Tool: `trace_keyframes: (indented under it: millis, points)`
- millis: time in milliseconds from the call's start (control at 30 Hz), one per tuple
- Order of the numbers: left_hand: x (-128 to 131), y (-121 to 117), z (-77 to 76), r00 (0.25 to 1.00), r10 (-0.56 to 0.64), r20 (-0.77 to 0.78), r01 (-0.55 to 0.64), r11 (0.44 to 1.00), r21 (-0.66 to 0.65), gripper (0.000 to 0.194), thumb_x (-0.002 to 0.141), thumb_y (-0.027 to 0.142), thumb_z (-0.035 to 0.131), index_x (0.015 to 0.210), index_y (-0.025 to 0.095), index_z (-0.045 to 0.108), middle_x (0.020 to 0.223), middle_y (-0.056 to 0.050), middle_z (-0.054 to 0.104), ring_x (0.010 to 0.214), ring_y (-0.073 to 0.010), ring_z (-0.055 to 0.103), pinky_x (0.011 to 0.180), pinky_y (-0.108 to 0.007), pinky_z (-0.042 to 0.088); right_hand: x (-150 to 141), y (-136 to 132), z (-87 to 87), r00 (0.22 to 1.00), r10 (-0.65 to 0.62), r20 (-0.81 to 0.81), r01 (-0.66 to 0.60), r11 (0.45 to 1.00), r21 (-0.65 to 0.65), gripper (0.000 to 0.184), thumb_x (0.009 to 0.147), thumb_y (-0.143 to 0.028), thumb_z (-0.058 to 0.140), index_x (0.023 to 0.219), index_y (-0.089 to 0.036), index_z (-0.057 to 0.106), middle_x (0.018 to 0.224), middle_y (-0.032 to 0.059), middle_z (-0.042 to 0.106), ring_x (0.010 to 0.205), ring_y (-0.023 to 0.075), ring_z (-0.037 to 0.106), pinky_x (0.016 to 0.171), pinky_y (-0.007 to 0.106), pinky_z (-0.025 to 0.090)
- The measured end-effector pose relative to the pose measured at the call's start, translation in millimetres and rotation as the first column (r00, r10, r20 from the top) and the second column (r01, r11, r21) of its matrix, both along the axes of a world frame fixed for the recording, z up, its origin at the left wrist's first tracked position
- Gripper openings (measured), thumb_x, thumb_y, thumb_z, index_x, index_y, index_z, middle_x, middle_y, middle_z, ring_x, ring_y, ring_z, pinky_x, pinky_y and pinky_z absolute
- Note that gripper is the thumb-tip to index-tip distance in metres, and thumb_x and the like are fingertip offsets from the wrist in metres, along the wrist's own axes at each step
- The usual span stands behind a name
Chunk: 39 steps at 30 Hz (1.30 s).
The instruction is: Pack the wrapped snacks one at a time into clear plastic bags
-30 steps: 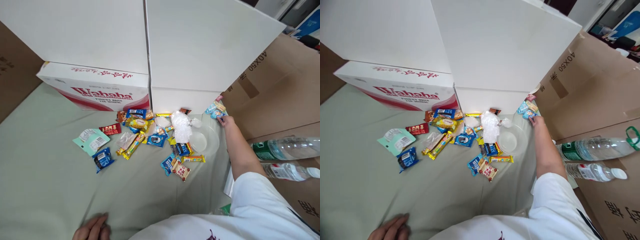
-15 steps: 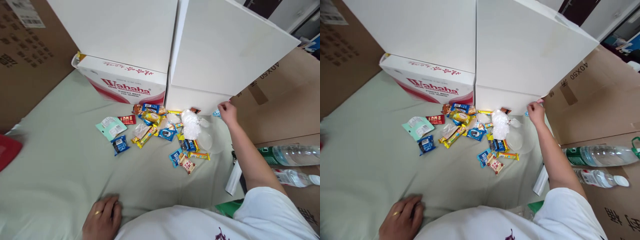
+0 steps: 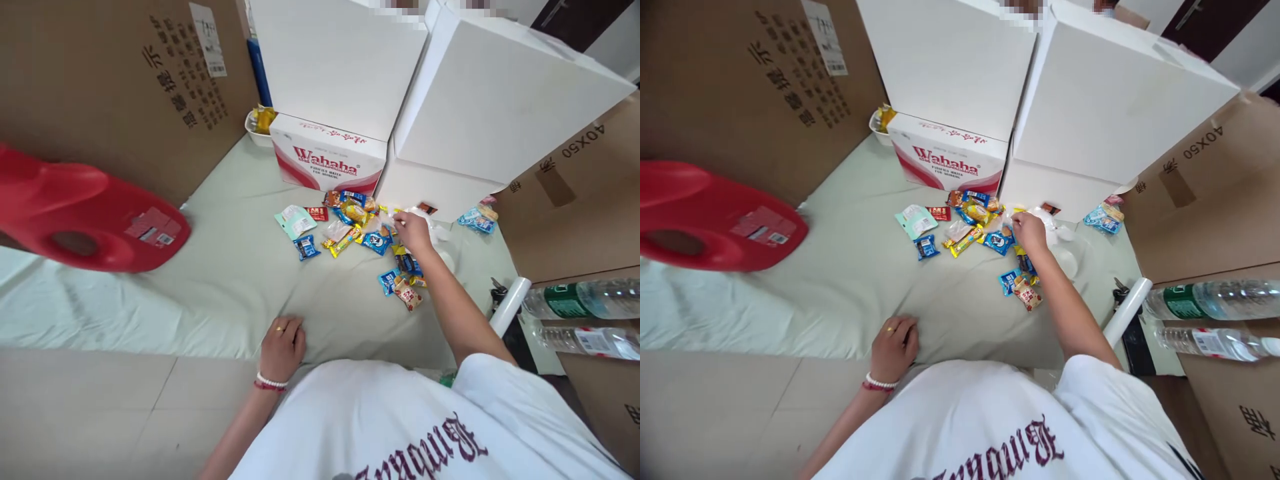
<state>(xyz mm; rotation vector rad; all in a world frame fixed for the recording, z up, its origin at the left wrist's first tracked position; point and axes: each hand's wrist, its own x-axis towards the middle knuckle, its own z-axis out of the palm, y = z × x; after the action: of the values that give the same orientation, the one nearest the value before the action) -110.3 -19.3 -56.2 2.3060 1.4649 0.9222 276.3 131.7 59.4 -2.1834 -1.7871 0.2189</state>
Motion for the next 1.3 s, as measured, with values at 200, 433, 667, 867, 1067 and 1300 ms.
trace_keyframes:
  millis: [200, 433, 667, 867, 1067, 1300]
  points:
    - [19.0, -1.8, 24.3, 0.925, -0.003, 0.381, 0.141, 0.931, -0.336, 0.018, 0.096, 0.031, 0.055, 0.09, 0.02, 0.067, 0.08, -0.002, 0.064, 0.072, -0.0142, 0.059, 0.068, -0.026, 0.048, -68.1, -158.6, -44.9, 0.038, -0.187, -0.982, 0.188, 0.966, -0.177, 0.04, 0.066, -0.048, 0.088, 0.082, -0.022, 0.062, 0.06, -0.0078, 0.045, 0.046, 0.0059, 0.031, 0.042, 0.02, 0.024]
    - [96.0, 11.4, 39.1, 0.747, -0.327, 0.579, 0.605, 0.695, -0.388, 0.022, 0.087, 0.035, 0.067, 0.102, 0.02, 0.071, 0.105, -0.009, 0.067, 0.09, -0.0186, 0.062, 0.076, -0.03, 0.05, -103.2, -217.8, -57.6, -0.182, -0.278, -0.943, 0.089, 0.951, -0.297, 0.036, 0.067, -0.042, 0.09, 0.086, -0.018, 0.071, 0.061, -0.0058, 0.049, 0.049, 0.0045, 0.032, 0.043, 0.019, 0.023]
    - [100.4, 16.8, 35.1, 0.8, -0.181, 0.572, 0.488, 0.75, -0.446, 0.021, 0.087, 0.037, 0.068, 0.098, 0.02, 0.07, 0.091, -0.005, 0.066, 0.079, -0.0164, 0.058, 0.072, -0.029, 0.046, -87.8, -191.2, -46.5, -0.152, -0.312, -0.938, 0.092, 0.94, -0.328, 0.041, 0.062, -0.042, 0.093, 0.083, -0.018, 0.068, 0.062, -0.0061, 0.053, 0.046, 0.003, 0.031, 0.04, 0.017, 0.018]
    - [98.9, 23.7, 36.7, 0.73, 0.004, 0.683, 0.504, 0.672, -0.542, 0.022, 0.081, 0.042, 0.076, 0.082, 0.02, 0.075, 0.076, -0.002, 0.066, 0.074, -0.0158, 0.057, 0.074, -0.031, 0.044, -98.0, -172.5, -51.2, -0.225, -0.385, -0.895, -0.086, 0.923, -0.376, 0.041, 0.066, -0.044, 0.092, 0.077, -0.018, 0.062, 0.058, -0.0064, 0.051, 0.044, 0.0025, 0.027, 0.039, 0.016, 0.015]
    - [89.7, 36.2, 20.1, 0.647, 0.292, 0.704, 0.473, 0.57, -0.671, 0.045, 0.078, 0.062, 0.074, 0.081, 0.018, 0.064, 0.072, 0.002, 0.061, 0.066, -0.0109, 0.05, 0.066, -0.025, 0.042, -77.7, -161.2, -55.8, -0.227, -0.44, -0.869, -0.034, 0.895, -0.445, 0.035, 0.063, -0.039, 0.09, 0.073, -0.019, 0.062, 0.055, -0.0079, 0.045, 0.043, 0.0043, 0.031, 0.036, 0.017, 0.018]
    - [95.2, 53.8, 24.3, 0.551, 0.476, 0.686, 0.346, 0.618, -0.706, 0.045, 0.083, 0.064, 0.068, 0.085, 0.022, 0.05, 0.085, 0.0, 0.061, 0.075, -0.0127, 0.055, 0.067, -0.025, 0.046, -75.8, -164.9, -61.1, -0.161, -0.373, -0.914, -0.078, 0.928, -0.365, 0.035, 0.068, -0.045, 0.089, 0.072, -0.019, 0.065, 0.067, -0.0023, 0.057, 0.053, 0.0083, 0.044, 0.046, 0.021, 0.036]
